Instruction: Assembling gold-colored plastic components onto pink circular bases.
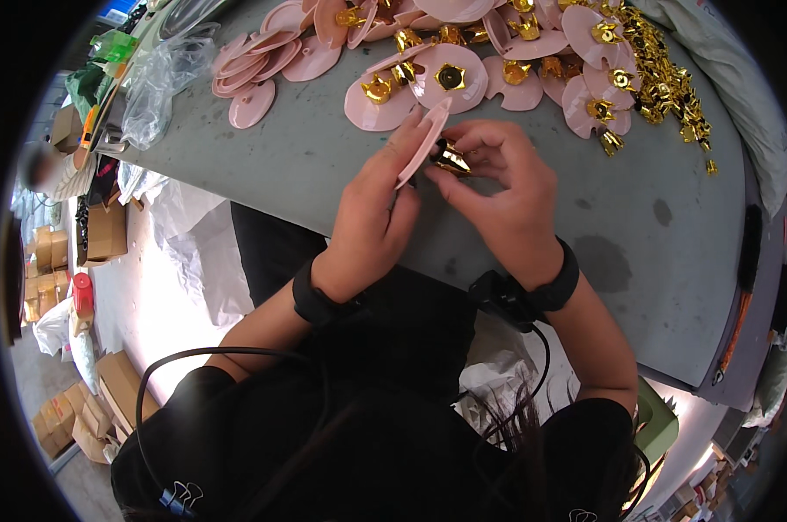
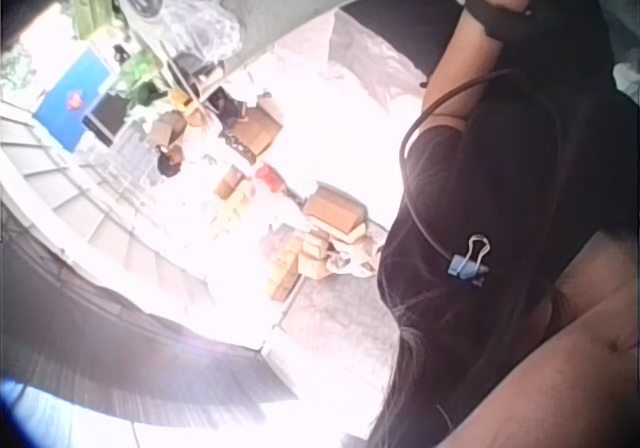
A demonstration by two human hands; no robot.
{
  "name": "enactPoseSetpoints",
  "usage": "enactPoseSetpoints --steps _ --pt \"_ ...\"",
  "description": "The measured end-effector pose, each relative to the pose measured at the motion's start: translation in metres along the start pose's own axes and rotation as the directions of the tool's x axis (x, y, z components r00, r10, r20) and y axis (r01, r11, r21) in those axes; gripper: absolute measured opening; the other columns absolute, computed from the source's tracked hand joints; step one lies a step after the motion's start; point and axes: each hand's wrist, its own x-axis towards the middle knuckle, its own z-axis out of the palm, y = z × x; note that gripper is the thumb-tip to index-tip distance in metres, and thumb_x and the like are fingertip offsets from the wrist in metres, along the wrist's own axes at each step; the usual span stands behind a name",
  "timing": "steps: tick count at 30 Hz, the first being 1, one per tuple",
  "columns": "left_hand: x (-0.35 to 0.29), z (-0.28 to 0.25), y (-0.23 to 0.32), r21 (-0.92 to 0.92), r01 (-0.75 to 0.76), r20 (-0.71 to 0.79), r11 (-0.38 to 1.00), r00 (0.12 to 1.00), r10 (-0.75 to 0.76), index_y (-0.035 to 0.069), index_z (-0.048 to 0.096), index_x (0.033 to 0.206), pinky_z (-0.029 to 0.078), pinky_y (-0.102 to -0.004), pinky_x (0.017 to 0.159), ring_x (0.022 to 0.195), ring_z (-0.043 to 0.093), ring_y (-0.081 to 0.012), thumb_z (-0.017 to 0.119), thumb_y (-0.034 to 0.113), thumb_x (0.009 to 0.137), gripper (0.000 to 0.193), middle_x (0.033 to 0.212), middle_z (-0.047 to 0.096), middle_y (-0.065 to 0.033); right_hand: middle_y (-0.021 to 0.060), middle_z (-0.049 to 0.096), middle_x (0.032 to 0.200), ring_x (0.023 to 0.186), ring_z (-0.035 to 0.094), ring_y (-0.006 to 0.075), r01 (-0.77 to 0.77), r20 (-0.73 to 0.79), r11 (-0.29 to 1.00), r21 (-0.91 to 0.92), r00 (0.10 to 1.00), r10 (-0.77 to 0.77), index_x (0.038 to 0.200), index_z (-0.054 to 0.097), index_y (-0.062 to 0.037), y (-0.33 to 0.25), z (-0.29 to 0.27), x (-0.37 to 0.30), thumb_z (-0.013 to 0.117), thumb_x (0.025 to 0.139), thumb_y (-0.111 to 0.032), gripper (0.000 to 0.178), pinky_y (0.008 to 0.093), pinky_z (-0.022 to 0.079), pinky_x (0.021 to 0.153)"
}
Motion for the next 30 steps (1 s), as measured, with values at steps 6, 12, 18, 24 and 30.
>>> enactPoseSetpoints --steps 6,12,18,24,30 --pt "0.001 0.004 -0.002 0.031 -0.051 0.009 0.998 0.999 0.050 -0.002 0.041 0.127 0.036 -0.0412 0.095 0.111 0.046 -0.0404 0.051 -0.004 0.069 0.059 0.129 0.041 -0.0273 0.0087 0.057 0.094 0.092 0.061 0.0162 0.049 0.038 0.999 -0.013 0.998 -0.048 0.085 0.052 0.0012 0.000 -0.006 -0.001 0.066 0.071 0.010 0.022 0.0271 0.052 0.078" --pt "0.003 -0.005 -0.004 0.119 -0.107 0.066 0.987 0.993 0.100 0.000 0.042 0.127 0.036 -0.0422 0.095 0.110 0.047 -0.0385 0.055 -0.004 0.067 0.061 0.128 0.042 -0.0256 0.0077 0.056 0.090 0.092 0.060 0.0171 0.001 0.064 1.000 -0.031 0.998 0.001 0.078 0.050 0.0001 -0.003 -0.008 0.001 0.067 0.071 0.010 0.021 0.0264 0.054 0.072" --pt "0.007 -0.003 -0.014 0.125 -0.188 0.076 0.974 0.981 0.180 0.003 0.044 0.126 0.038 -0.0444 0.093 0.108 0.049 -0.0371 0.057 -0.004 0.067 0.061 0.127 0.044 -0.0228 0.0049 0.059 0.085 0.080 0.060 0.0127 -0.369 0.225 0.800 0.473 0.929 0.296 0.078 0.045 -0.0038 -0.002 -0.017 0.011 0.065 0.076 0.005 0.023 0.0249 0.053 0.065" --pt "0.038 -0.011 -0.009 0.044 -0.122 0.121 0.992 0.986 0.116 0.001 0.049 0.120 0.042 -0.0379 0.088 0.104 0.053 -0.0336 0.049 -0.007 0.074 0.047 0.112 0.055 -0.0189 0.0034 0.059 0.086 0.069 0.058 0.0086 -0.451 0.160 0.819 0.355 0.892 0.423 0.093 0.052 -0.0032 -0.005 -0.038 0.023 0.070 0.076 -0.009 0.026 0.0219 0.050 0.058" --pt "0.161 -0.054 0.004 -0.396 0.161 0.004 0.904 0.985 -0.174 -0.009 0.050 0.110 0.048 -0.0302 0.073 0.095 0.061 -0.0212 0.053 0.007 0.082 0.032 0.093 0.062 -0.0166 0.0020 0.058 0.085 0.065 0.056 0.0096 0.040 0.001 0.801 -0.597 0.999 -0.049 0.098 0.055 -0.0076 -0.002 -0.066 0.029 0.076 0.066 -0.017 0.039 0.0267 0.043 0.053"
